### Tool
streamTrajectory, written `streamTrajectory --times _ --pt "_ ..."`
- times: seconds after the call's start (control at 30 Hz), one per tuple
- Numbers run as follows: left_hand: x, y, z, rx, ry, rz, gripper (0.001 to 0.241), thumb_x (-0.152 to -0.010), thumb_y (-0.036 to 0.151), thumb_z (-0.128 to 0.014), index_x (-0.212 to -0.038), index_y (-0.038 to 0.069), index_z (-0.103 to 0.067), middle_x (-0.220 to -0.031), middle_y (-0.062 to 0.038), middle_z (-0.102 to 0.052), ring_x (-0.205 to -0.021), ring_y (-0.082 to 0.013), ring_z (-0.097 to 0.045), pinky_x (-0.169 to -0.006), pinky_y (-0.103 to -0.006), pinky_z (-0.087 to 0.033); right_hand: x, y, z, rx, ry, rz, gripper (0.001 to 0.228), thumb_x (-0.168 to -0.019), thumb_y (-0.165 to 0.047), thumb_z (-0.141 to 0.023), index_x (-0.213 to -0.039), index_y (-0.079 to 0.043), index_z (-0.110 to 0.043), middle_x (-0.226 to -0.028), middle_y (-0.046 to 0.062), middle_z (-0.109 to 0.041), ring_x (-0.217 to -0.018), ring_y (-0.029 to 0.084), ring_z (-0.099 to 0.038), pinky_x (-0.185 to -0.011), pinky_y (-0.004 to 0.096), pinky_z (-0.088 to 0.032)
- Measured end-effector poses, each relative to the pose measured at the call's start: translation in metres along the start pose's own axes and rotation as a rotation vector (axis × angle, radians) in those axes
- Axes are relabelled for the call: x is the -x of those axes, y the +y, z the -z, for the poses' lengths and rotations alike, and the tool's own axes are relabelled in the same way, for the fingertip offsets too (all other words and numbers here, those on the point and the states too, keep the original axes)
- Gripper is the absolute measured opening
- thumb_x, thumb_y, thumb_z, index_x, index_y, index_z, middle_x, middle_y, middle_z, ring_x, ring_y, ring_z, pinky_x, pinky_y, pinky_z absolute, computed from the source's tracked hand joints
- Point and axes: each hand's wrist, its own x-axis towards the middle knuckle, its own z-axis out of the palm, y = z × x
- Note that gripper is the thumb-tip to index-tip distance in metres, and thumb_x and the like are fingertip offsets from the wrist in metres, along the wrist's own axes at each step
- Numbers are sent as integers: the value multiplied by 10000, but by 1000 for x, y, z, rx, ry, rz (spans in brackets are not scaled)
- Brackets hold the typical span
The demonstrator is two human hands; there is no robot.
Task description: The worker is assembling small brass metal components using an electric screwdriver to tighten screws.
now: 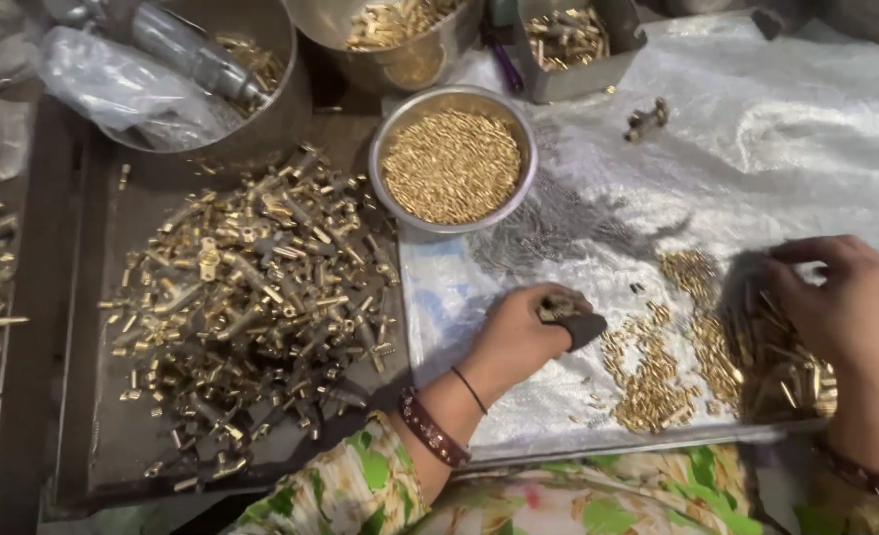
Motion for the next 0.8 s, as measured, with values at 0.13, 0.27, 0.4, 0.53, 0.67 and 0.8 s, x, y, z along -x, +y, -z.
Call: streamTrajectory --times 0.13,0.27,0.4,0.53,0.67,0.8 --pt "3 12 1 -88 -64 101 276 -847 98 -722 -1111 31 -766 -869 -35 -734 -733 -89 -631 -647 -270 -510 -9 -90 66 -1210 -290 -309 250 -946 -34 -675 -1190 -59 -723 -1119 97 -752 -1035 185 -713 -908 334 -573" --pt "-1 -5 0 -75 -84 149 335 -799 64 -696 -1128 7 -723 -829 -28 -713 -671 -76 -644 -588 -258 -526 -7 -128 55 -1601 -473 -69 181 -915 27 -670 -1088 33 -722 -1083 137 -754 -1041 186 -719 -948 332 -578" --pt "2 -10 2 77 -124 35 392 -817 70 -676 -1206 28 -712 -869 27 -710 -727 -35 -629 -624 -245 -528 -2 -134 42 -1568 -570 -205 187 -899 29 -681 -1079 60 -722 -1030 142 -763 -975 206 -721 -899 345 -578" --pt "9 24 0 -242 -111 166 359 -789 168 -743 -1140 91 -751 -599 20 -601 -523 -68 -519 -477 -293 -418 4 -130 38 -1616 -583 -209 203 -874 26 -690 -1075 43 -715 -1035 129 -764 -978 199 -731 -894 342 -600" --pt "12 19 2 -378 -70 114 324 -730 161 -712 -1042 78 -741 -532 -45 -598 -476 -120 -573 -470 -329 -452 6 -138 58 -1386 -407 87 218 -868 -2 -716 -1084 29 -722 -1091 108 -754 -1006 166 -712 -905 313 -583" --pt "15 24 3 -452 -22 -19 249 -732 158 -706 -955 51 -735 -593 -114 -637 -493 -181 -634 -524 -347 -495 11 -138 57 -1359 -366 112 220 -869 -18 -733 -1082 32 -729 -1076 106 -758 -1019 161 -708 -910 307 -573"
